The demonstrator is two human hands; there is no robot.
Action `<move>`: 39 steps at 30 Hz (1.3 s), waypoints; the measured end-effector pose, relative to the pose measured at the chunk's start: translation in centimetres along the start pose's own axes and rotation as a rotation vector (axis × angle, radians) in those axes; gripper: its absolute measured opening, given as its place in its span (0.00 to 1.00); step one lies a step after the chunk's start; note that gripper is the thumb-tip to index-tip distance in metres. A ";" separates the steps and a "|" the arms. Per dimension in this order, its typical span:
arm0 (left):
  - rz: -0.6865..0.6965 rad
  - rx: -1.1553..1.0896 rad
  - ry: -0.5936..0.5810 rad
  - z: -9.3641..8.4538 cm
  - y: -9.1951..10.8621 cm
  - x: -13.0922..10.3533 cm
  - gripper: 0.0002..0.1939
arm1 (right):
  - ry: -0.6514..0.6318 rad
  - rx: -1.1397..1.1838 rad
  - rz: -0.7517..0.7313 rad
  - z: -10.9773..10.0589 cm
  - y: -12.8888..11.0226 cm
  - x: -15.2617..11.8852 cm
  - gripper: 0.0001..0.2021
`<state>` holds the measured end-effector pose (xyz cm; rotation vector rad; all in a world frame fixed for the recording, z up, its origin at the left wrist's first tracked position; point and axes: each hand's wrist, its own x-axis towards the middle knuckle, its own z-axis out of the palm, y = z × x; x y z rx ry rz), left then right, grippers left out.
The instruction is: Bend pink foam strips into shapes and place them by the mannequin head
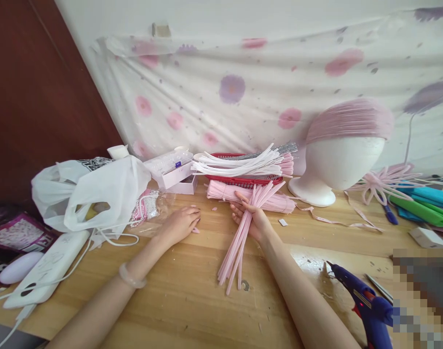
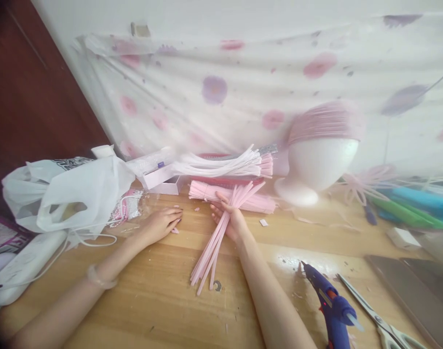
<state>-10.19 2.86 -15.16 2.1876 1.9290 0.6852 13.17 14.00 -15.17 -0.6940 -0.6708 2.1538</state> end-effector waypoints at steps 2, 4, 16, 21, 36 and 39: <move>-0.079 -0.005 0.056 -0.7 0.2 -0.8 0.06 | -0.004 0.004 0.002 -0.1 0.0 0.1 0.16; -0.170 -0.033 0.111 -0.6 1.0 -0.1 0.07 | -0.011 0.005 0.001 -0.1 0.0 0.2 0.16; -0.298 -0.247 0.032 5.2 5.8 7.9 0.17 | -0.011 -0.018 -0.014 0.1 0.0 -0.1 0.17; -0.174 -0.093 0.021 3.4 4.7 4.7 0.16 | -0.017 -0.029 -0.018 0.1 0.0 -0.1 0.20; 0.035 0.068 -0.009 1.3 5.5 0.9 0.15 | -0.007 -0.036 -0.017 0.3 -0.2 -0.3 0.18; 0.020 0.082 -0.050 2.7 6.1 2.2 0.17 | -0.015 -0.053 -0.016 0.3 -0.3 -0.4 0.17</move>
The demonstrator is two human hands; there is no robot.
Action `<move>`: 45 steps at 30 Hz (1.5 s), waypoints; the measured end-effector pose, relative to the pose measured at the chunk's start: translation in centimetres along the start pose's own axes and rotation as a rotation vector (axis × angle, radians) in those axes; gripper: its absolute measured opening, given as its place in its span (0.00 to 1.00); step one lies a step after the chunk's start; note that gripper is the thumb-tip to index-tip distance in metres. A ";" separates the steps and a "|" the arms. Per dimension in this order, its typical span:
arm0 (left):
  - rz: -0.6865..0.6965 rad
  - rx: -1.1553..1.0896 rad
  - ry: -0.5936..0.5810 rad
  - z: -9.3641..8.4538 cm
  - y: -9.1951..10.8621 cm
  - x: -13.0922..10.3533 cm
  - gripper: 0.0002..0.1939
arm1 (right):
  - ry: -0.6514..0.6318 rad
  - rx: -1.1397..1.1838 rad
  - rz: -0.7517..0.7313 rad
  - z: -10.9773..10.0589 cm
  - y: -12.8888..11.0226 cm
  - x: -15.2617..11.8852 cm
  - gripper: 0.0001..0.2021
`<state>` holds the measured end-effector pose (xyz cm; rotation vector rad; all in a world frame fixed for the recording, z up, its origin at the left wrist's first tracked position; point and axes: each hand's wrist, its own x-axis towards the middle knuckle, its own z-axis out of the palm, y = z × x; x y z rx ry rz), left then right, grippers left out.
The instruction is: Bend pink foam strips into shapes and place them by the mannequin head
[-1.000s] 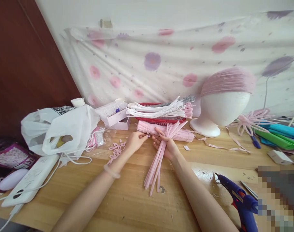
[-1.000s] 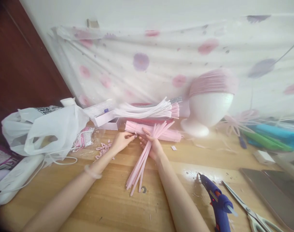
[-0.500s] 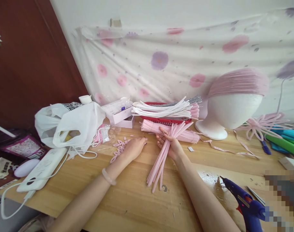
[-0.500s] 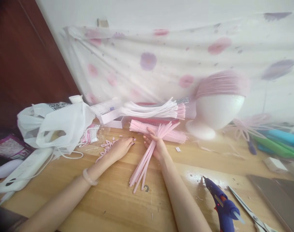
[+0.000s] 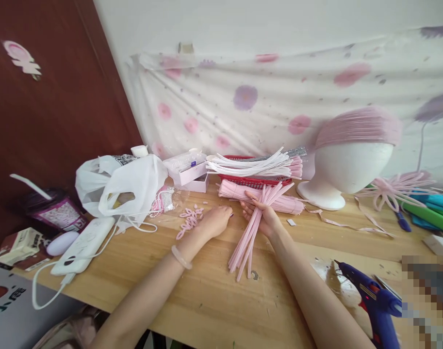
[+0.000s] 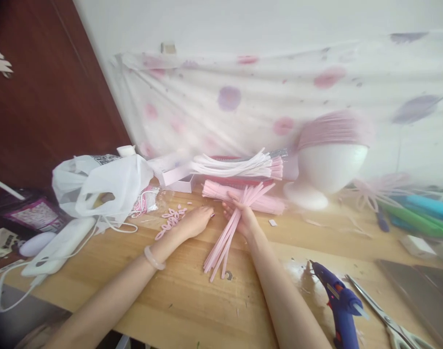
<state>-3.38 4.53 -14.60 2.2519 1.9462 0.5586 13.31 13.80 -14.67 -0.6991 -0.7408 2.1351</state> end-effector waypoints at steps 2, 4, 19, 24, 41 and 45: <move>-0.032 -0.001 -0.010 -0.4 -0.3 -1.3 0.14 | -0.005 -0.011 0.006 -0.1 0.0 0.0 0.15; -0.079 -0.015 0.008 -1.9 -1.4 -3.5 0.12 | -0.011 -0.024 0.028 0.0 -0.1 -0.1 0.14; -0.454 -0.004 -0.072 -4.9 -6.7 1.6 0.17 | -0.079 -0.249 0.189 3.8 -2.5 -10.6 0.08; -0.399 -0.098 -0.116 -6.8 -5.0 0.6 0.15 | 0.008 -0.379 0.128 4.9 -0.8 -13.0 0.10; 0.006 -0.605 0.088 -7.8 10.0 -10.0 0.09 | 0.003 -0.389 0.001 4.2 3.1 -19.4 0.16; -0.216 -0.934 0.138 -6.5 9.9 -10.9 0.14 | 0.094 -0.282 -0.077 3.4 3.4 -20.3 0.18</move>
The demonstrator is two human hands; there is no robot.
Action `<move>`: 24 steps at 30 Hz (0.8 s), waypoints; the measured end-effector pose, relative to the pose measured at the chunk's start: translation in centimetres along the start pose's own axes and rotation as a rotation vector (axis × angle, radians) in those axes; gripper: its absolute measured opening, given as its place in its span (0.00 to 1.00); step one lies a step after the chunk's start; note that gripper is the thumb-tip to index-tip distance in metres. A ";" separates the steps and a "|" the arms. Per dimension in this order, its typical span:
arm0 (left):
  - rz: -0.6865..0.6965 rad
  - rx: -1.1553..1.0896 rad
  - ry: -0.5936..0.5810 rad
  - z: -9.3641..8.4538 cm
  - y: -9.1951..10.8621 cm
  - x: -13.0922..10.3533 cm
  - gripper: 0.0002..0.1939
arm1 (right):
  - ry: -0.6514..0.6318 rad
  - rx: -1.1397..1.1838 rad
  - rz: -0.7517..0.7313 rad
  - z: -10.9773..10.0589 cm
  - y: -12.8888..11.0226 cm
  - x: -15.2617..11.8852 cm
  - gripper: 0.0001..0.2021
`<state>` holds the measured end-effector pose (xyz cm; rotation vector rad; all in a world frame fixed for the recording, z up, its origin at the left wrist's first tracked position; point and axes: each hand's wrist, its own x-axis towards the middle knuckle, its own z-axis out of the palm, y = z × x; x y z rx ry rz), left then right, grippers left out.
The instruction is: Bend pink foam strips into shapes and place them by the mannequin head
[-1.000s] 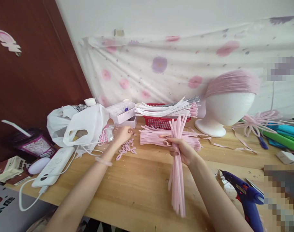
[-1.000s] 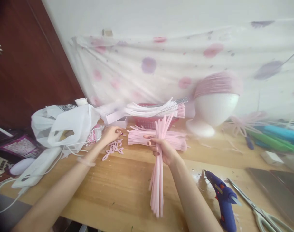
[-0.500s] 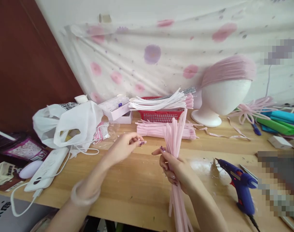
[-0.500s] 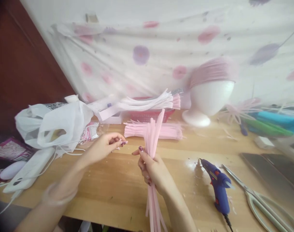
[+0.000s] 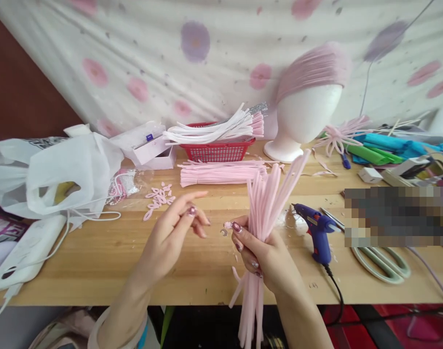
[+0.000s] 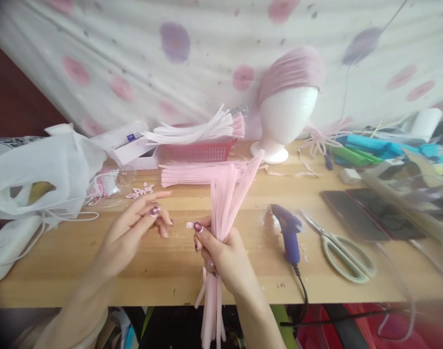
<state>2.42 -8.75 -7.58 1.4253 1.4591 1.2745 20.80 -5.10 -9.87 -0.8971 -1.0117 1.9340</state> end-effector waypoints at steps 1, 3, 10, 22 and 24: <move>-0.030 -0.055 0.030 0.4 -0.3 -0.4 0.13 | 0.021 0.023 -0.014 -0.1 0.2 -0.1 0.18; -0.073 -0.113 0.044 1.6 -0.8 -1.3 0.13 | 0.049 0.052 -0.028 -0.4 0.6 -0.4 0.19; -0.191 -0.133 0.283 7.0 0.0 -3.2 0.13 | 0.109 0.039 -0.085 -0.6 1.9 -1.5 0.17; -0.403 -0.850 0.134 8.9 -1.0 -1.9 0.25 | 0.108 -0.039 -0.160 -0.6 2.1 -1.9 0.14; -0.404 -0.859 0.134 9.0 -1.1 -1.9 0.25 | 0.125 -0.026 -0.162 -0.7 2.2 -1.8 0.14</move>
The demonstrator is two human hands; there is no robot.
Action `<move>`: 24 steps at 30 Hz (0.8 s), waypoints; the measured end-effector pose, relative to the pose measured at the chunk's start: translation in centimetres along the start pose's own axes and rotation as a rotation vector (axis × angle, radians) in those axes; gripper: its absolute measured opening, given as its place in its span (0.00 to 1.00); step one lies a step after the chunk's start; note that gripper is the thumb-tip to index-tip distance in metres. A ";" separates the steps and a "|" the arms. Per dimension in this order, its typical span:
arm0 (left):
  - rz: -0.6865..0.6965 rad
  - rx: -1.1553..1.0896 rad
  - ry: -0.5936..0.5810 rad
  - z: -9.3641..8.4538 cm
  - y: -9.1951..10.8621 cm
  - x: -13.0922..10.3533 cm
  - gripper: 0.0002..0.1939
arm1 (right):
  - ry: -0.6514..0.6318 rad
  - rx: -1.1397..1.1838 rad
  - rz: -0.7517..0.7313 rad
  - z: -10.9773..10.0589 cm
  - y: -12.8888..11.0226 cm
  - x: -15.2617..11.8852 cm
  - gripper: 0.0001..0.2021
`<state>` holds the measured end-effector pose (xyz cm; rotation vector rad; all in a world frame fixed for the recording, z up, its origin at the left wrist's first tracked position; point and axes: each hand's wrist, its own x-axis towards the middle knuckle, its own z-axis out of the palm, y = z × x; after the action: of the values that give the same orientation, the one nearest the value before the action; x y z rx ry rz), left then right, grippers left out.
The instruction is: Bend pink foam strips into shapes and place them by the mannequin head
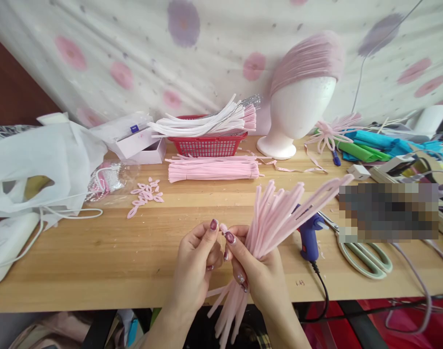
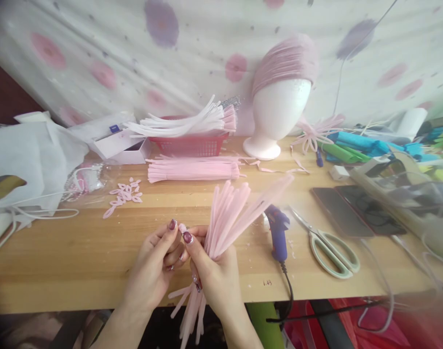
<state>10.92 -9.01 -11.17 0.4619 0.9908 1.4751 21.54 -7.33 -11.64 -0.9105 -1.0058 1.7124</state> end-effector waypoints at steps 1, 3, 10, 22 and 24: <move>0.001 0.001 0.000 0.0 0.0 0.0 0.24 | 0.003 0.006 0.002 0.0 0.0 0.1 0.14; 0.004 0.005 0.002 0.0 0.0 0.1 0.22 | 0.000 0.007 0.009 -0.1 0.1 0.2 0.14; 0.033 0.020 0.013 0.1 -0.2 0.2 0.21 | -0.017 -0.008 0.009 -0.5 0.5 0.4 0.14; 0.094 -0.031 -0.022 0.2 -1.3 -0.1 0.17 | -0.084 0.019 0.010 -0.7 0.0 0.2 0.13; 0.093 -0.005 -0.015 0.2 -1.3 -0.4 0.18 | -0.088 0.002 0.011 -0.8 -0.2 0.2 0.14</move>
<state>11.97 -9.44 -11.96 0.5202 0.9642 1.5549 22.25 -6.94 -11.80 -0.8466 -1.0582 1.7757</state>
